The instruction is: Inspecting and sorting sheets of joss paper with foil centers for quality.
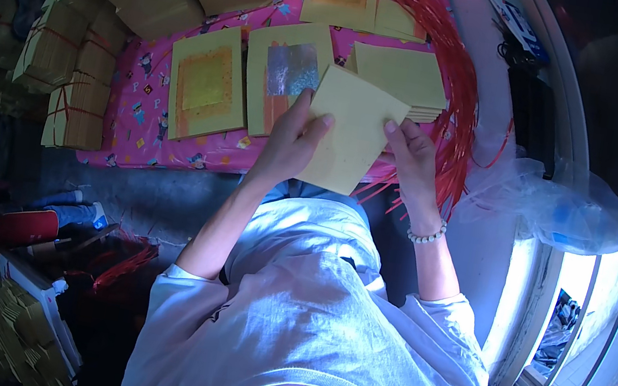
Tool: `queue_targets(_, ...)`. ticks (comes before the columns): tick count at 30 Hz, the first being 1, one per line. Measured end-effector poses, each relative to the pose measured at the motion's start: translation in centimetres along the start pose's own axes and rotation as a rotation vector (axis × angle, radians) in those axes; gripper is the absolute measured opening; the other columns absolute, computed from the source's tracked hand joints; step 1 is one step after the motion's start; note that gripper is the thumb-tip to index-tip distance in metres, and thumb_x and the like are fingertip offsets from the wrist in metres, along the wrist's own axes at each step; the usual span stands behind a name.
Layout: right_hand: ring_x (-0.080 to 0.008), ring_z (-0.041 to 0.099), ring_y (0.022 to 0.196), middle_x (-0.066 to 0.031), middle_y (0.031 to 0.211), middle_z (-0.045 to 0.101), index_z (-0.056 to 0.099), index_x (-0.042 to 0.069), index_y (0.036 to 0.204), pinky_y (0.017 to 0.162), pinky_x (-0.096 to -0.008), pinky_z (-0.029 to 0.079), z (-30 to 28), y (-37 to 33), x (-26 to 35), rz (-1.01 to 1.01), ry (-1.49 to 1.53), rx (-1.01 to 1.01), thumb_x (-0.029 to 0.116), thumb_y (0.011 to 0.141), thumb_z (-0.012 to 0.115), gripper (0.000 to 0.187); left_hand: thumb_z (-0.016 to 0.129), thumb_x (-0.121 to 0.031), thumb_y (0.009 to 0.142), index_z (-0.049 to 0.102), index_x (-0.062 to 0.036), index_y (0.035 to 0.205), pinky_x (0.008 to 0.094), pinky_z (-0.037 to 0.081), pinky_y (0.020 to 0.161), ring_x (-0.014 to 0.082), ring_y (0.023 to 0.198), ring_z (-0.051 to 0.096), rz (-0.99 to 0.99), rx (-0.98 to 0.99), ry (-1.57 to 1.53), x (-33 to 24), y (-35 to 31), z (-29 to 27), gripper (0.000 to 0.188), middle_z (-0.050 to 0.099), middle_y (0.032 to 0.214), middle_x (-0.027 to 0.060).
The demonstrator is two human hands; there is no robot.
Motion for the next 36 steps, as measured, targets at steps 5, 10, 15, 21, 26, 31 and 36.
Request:
queue_targets(5,-0.0137,0.066,0.078,-0.0093,0.088,0.068,0.06,-0.004,0.102,0.07,-0.0263,0.056,-0.3,-0.1,-0.2,0.026,-0.038,0.033,0.016,0.092,0.058,0.023,0.049,-0.016,0.092,0.042,0.001,0.112,0.0347,0.047,0.074,0.0245,0.086,0.062,-0.011,0.07,0.045,-0.4,-0.7,0.2,0.027,0.059,0.093,0.0189)
queue_targets(10,-0.0136,0.066,0.082,-0.0102,0.094,0.066,0.054,-0.003,0.109,0.069,-0.0251,0.056,-1.1,-1.0,-1.0,0.155,-0.073,0.22,0.013,0.09,0.059,0.026,0.051,-0.017,0.092,0.042,0.0004,0.108,0.0357,0.046,0.071,0.0248,0.082,0.062,-0.079,0.257,0.193,0.3,-1.4,0.4,0.025,0.06,0.088,0.0176)
queue_targets(15,-0.0118,0.065,0.08,-0.0066,0.092,0.064,0.054,-0.001,0.103,0.065,-0.0226,0.056,-2.0,-1.3,-0.2,0.098,-0.237,0.256,0.012,0.09,0.059,0.019,0.055,-0.02,0.09,0.042,0.0001,0.107,0.0355,0.046,0.071,0.0223,0.084,0.062,-0.123,0.4,0.21,1.0,-0.4,1.4,0.03,0.06,0.089,0.0165)
queue_targets(21,-0.0096,0.063,0.077,-0.0054,0.091,0.063,0.054,0.001,0.099,0.061,-0.0212,0.056,-5.4,1.7,3.6,-0.032,-0.176,0.005,0.015,0.09,0.058,0.017,0.069,-0.02,0.081,0.045,-0.0014,0.117,0.0305,0.05,0.075,0.0192,0.089,0.062,-0.264,0.408,0.034,-1.2,4.5,0.3,0.048,0.062,0.097,0.0121)
queue_targets(26,-0.0092,0.063,0.078,-0.0062,0.091,0.062,0.055,0.001,0.099,0.062,-0.0233,0.058,-8.5,5.6,4.5,-0.1,-0.126,-0.163,0.018,0.091,0.058,0.019,0.076,-0.012,0.074,0.043,0.0009,0.119,0.0272,0.051,0.071,0.0161,0.086,0.061,-0.277,0.19,-0.316,-0.3,9.7,1.1,0.057,0.061,0.096,0.0128)
queue_targets(31,-0.0077,0.06,0.069,-0.0049,0.083,0.062,0.057,0.0,0.097,0.054,-0.0193,0.049,-11.8,8.2,2.0,-0.075,-0.422,-0.295,0.024,0.089,0.061,0.025,0.073,-0.01,0.075,0.038,-0.0009,0.123,0.0266,0.049,0.065,0.0153,0.08,0.06,-0.223,0.139,-0.209,4.3,13.5,2.5,0.061,0.06,0.094,0.0117)
queue_targets(36,-0.0072,0.057,0.064,-0.0045,0.079,0.062,0.057,0.0,0.095,0.052,-0.0205,0.046,-13.4,9.2,-1.1,0.015,-0.534,-0.263,0.026,0.088,0.062,0.027,0.07,-0.007,0.076,0.036,-0.0013,0.125,0.0289,0.05,0.069,0.0179,0.084,0.06,-0.285,0.134,-0.203,8.2,13.7,3.5,0.059,0.059,0.096,0.014)
Point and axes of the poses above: each hand's wrist, its own y-axis towards the middle knuckle, its own z-axis out of the palm, x = y × z, the point moved 7 cm from there along y, towards the middle knuckle
